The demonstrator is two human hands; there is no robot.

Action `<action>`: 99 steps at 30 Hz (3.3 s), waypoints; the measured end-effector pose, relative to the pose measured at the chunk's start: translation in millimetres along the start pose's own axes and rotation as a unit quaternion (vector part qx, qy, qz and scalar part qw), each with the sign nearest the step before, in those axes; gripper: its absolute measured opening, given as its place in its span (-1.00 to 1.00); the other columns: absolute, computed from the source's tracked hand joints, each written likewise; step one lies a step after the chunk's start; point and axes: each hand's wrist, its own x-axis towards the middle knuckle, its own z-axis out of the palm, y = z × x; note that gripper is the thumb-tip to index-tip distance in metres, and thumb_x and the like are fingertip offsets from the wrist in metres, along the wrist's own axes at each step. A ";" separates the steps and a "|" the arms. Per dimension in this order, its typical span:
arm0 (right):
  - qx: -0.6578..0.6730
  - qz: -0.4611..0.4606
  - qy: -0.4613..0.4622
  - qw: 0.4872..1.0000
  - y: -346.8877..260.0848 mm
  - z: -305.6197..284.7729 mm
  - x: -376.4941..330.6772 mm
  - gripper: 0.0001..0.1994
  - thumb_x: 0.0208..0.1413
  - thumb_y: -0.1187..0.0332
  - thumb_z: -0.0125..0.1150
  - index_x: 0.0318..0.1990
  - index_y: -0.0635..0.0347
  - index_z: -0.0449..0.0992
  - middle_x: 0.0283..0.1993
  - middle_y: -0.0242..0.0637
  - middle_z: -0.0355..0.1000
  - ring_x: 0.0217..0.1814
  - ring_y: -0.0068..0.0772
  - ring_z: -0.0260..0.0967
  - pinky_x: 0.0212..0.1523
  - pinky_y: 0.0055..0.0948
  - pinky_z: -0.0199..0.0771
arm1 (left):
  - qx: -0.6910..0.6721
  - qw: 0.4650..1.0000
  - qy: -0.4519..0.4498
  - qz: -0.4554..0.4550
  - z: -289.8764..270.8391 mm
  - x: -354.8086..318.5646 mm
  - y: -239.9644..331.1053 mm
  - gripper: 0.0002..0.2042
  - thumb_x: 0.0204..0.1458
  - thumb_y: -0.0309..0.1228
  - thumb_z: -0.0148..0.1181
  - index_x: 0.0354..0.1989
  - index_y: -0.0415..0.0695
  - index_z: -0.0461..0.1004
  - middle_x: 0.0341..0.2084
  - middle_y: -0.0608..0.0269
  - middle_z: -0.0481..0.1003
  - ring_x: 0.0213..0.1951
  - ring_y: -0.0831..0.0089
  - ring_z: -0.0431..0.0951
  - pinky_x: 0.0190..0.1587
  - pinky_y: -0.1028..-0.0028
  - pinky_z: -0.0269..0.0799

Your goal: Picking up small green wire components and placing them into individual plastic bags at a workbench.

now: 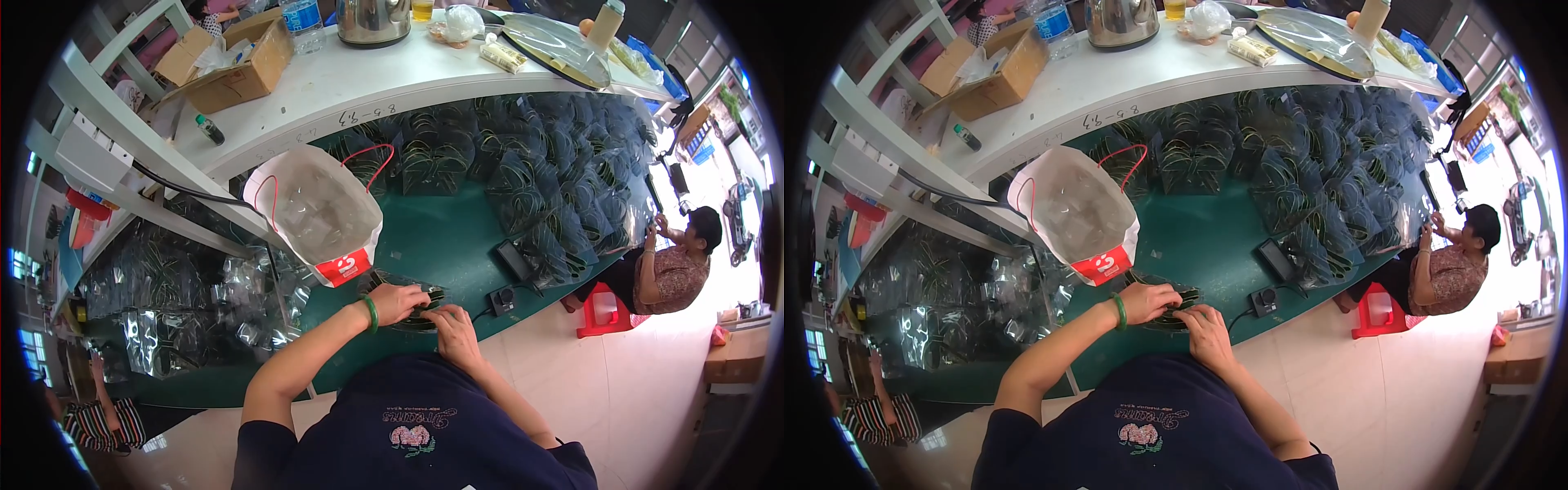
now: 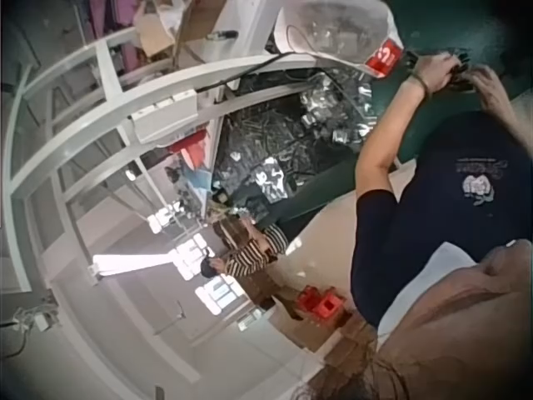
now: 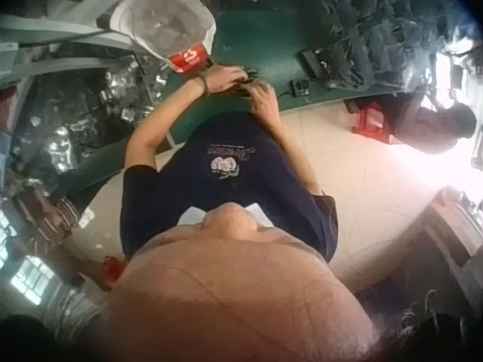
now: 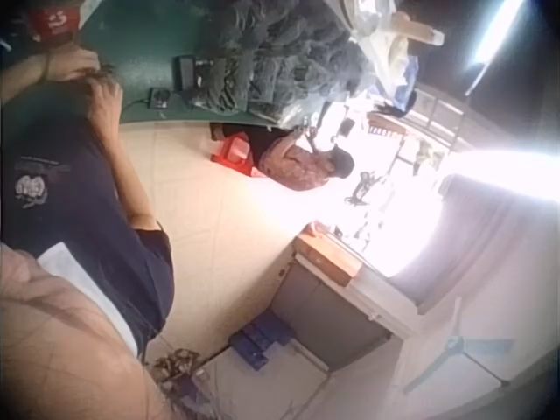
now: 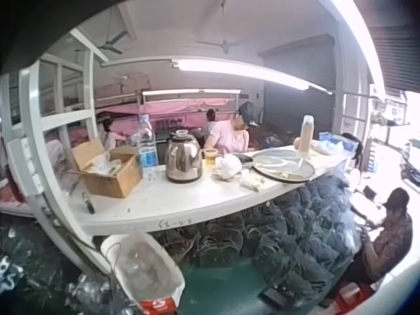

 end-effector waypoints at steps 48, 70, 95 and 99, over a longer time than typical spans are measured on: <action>-0.039 -0.031 0.000 0.999 15.8 2.2 -5.7 -0.60 0.10 0.55 0.22 0.12 0.07 0.60 -0.04 -0.25 0.62 0.31 -0.07 0.42 0.35 -0.04 0.40 | 0.015 0.998 -0.053 0.005 9.2 8.3 -8.4 -0.92 0.01 -0.48 0.32 -0.34 0.00 0.56 -0.11 0.23 0.44 -0.22 0.10 0.65 -0.20 0.11 0.58; -0.038 -0.021 0.009 0.999 18.2 -5.0 -7.5 -0.61 0.11 0.51 0.24 0.12 0.04 0.62 0.01 -0.19 0.60 0.32 -0.02 0.40 0.35 -0.02 0.40 | 0.048 0.993 -0.110 0.013 4.9 18.5 -8.2 -0.59 0.08 -0.33 0.46 0.08 0.04 0.45 -0.03 0.13 0.50 -0.15 -0.05 0.69 -0.11 -0.01 0.65; 0.107 -0.387 0.649 0.646 -141.8 -222.5 39.9 -0.48 0.50 0.04 0.17 0.43 0.09 0.27 0.48 -0.11 0.40 0.35 -0.08 0.46 0.33 -0.02 0.46 | 0.114 0.988 0.104 0.005 -52.4 -81.7 28.1 -0.63 0.22 0.06 0.39 -0.19 -0.02 0.74 -0.23 0.27 0.75 -0.16 0.31 0.77 -0.09 0.30 0.67; -0.003 -0.583 0.665 0.467 -220.2 -276.4 40.2 -0.42 0.52 0.45 0.10 0.61 0.25 0.17 0.52 -0.07 0.39 0.69 -0.57 0.09 0.70 -0.55 -0.12 | 0.145 0.984 0.073 0.077 -18.9 -92.9 -2.6 -0.70 0.19 -0.03 0.42 -0.22 -0.01 0.76 -0.28 0.31 0.76 -0.23 0.34 0.76 -0.03 0.31 0.61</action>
